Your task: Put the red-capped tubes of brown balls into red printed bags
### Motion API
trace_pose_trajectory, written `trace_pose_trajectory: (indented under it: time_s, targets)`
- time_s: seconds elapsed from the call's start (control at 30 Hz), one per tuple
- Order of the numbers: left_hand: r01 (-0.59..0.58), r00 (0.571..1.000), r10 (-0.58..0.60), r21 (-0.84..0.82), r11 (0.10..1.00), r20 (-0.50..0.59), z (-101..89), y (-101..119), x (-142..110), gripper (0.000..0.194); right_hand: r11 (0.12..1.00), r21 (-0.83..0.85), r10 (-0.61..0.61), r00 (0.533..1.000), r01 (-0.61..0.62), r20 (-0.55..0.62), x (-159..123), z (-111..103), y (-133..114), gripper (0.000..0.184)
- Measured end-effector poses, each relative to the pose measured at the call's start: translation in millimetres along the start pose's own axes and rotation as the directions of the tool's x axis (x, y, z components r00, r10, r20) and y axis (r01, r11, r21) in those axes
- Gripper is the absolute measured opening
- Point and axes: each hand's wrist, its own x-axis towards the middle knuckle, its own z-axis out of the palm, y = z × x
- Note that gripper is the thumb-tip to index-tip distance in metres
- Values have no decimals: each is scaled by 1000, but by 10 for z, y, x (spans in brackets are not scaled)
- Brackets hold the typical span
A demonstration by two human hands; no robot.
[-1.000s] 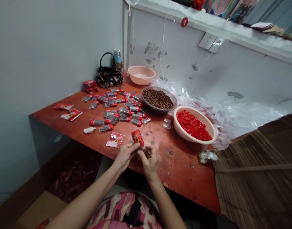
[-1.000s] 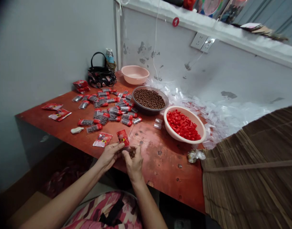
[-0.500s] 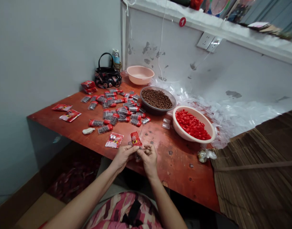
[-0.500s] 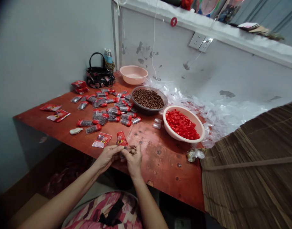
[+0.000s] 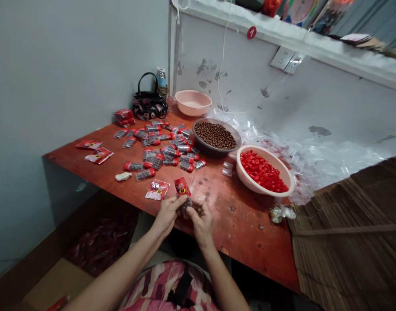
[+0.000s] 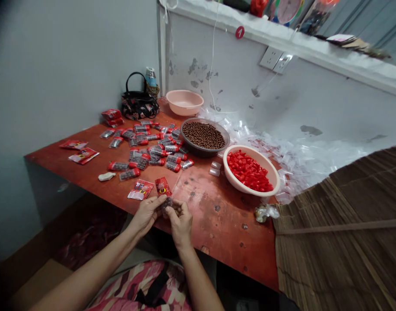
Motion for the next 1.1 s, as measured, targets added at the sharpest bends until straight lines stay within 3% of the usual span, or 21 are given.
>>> trace_pose_trajectory:
  time_s: [0.13, 0.33, 0.5, 0.6, 0.8, 0.97, 1.03, 1.1]
  targets:
    - [0, 999, 1, 8, 1000, -47, -8, -31, -32, 20, 995, 63, 69, 996, -73, 53, -9, -10, 22, 21]
    - [-31, 998, 28, -47, 998, -64, 12, -59, -38, 18, 987, -142, -65, 997, 70, 34, -83, 17, -56, 16]
    - [30, 998, -26, -68, 997, 53, -24, -40, -68, 17, 971, 203, 124, 992, -129, 36, -29, 14, 14, 17]
    - [99, 992, -94, -50, 994, 90, -86, 2, -79, 16, 944, 285, 159, 986, -169, 57, -15, 12, 54, 17]
    - [68, 997, -63, -108, 992, 44, -105, 33, -43, 20, 998, 59, 28, 999, -30, 34, -70, 29, 6, 18]
    - [47, 999, -47, -55, 997, 0, -47, -43, -23, 23, 976, -181, -123, 992, 120, -8, -133, 23, 5, 17]
    - [27, 999, -29, -28, 999, -43, -23, -93, -49, 21, 969, -205, -145, 989, 135, -35, -135, 24, 21, 16]
    - [1, 998, -1, -2, 1000, -63, -5, -146, -90, 19, 990, -116, -91, 994, 84, -53, -117, 28, 40, 15]
